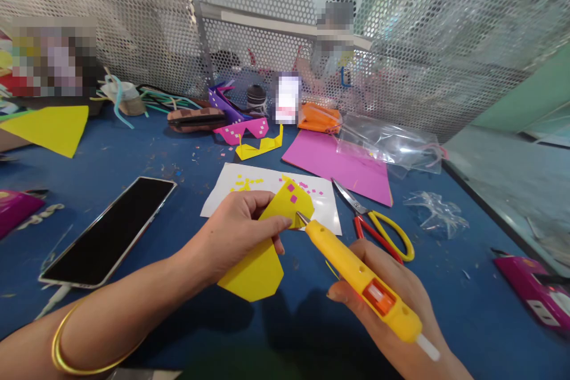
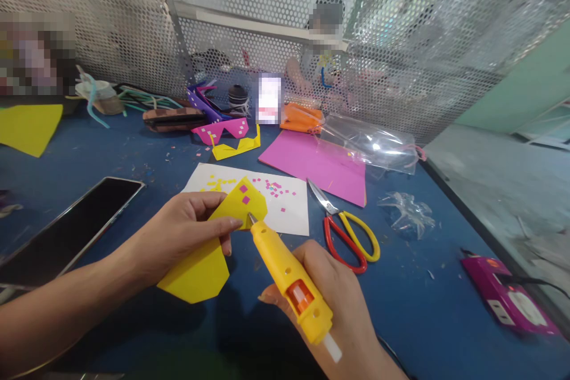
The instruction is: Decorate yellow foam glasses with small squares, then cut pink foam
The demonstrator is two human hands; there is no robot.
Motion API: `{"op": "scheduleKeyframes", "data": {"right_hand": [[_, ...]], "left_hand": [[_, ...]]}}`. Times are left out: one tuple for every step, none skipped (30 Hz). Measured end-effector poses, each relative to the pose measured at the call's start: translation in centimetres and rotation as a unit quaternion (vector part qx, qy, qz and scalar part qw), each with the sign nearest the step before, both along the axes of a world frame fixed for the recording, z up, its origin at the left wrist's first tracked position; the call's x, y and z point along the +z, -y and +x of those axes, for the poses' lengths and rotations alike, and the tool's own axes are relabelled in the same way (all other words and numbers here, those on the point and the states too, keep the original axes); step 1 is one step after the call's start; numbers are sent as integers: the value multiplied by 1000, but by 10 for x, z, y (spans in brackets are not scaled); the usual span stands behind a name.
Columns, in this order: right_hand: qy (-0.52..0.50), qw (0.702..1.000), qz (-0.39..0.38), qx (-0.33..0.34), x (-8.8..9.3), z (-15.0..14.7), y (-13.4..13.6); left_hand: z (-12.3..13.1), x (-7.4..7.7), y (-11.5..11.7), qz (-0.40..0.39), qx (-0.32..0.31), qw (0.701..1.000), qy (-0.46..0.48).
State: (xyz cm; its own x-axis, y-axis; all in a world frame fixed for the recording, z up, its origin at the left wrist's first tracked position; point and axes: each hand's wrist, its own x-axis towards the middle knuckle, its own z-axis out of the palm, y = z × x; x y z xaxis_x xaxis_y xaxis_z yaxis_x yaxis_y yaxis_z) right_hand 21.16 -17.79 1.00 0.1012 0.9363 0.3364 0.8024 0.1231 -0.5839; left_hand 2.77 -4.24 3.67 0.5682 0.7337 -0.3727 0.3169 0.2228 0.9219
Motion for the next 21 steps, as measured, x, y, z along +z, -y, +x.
{"op": "scheduleKeyframes", "data": {"right_hand": [[2, 1000, 0, 4, 0, 0, 0], [3, 1000, 1, 7, 0, 1, 0], [3, 1000, 2, 9, 0, 1, 0], [3, 1000, 2, 10, 0, 2, 0], [4, 1000, 3, 11, 0, 2, 0], [7, 1000, 2, 11, 0, 2, 0], [10, 1000, 1, 10, 0, 2, 0], [13, 1000, -1, 10, 0, 2, 0], [14, 1000, -2, 10, 0, 2, 0], [14, 1000, -2, 9, 0, 2, 0], [14, 1000, -2, 9, 0, 2, 1], [15, 1000, -1, 9, 0, 2, 1], [18, 1000, 0, 8, 0, 2, 1], [22, 1000, 1, 7, 0, 2, 1], [25, 1000, 1, 6, 0, 3, 1], [27, 1000, 2, 6, 0, 3, 1], [28, 1000, 1, 6, 0, 3, 1], [27, 1000, 1, 8, 0, 2, 1], [27, 1000, 0, 9, 0, 2, 1], [25, 1000, -2, 9, 0, 2, 1], [24, 1000, -4, 7, 0, 2, 2]], "left_hand": [[0, 0, 0, -1, 0, 1000, 1], [0, 0, 0, -1, -1, 1000, 1], [0, 0, 0, 0, -1, 1000, 1], [0, 0, 0, 1, 0, 1000, 2], [0, 0, 0, 3, 1, 1000, 3], [0, 0, 0, 4, 1, 1000, 3], [0, 1, 0, 4, 0, 1000, 3], [1, 0, 0, 3, 0, 1000, 4], [1, 0, 0, 3, 0, 1000, 5], [1, 0, 0, 2, 0, 1000, 6], [1, 0, 0, 2, 0, 1000, 6], [1, -1, 0, 2, 1, 1000, 5], [1, -1, -1, 2, 1, 1000, 3], [1, -1, -1, 2, 1, 1000, 1], [1, -1, -1, 2, 1, 1000, -1], [1, -2, -1, 2, 0, 1000, -1], [1, -1, 0, 1, 0, 1000, -2], [1, -1, 0, 1, 1, 1000, -2], [1, -1, 0, 0, 2, 1000, -2], [1, -1, 0, -1, 3, 1000, -3], [1, -1, 0, -3, 3, 1000, -4]]}}
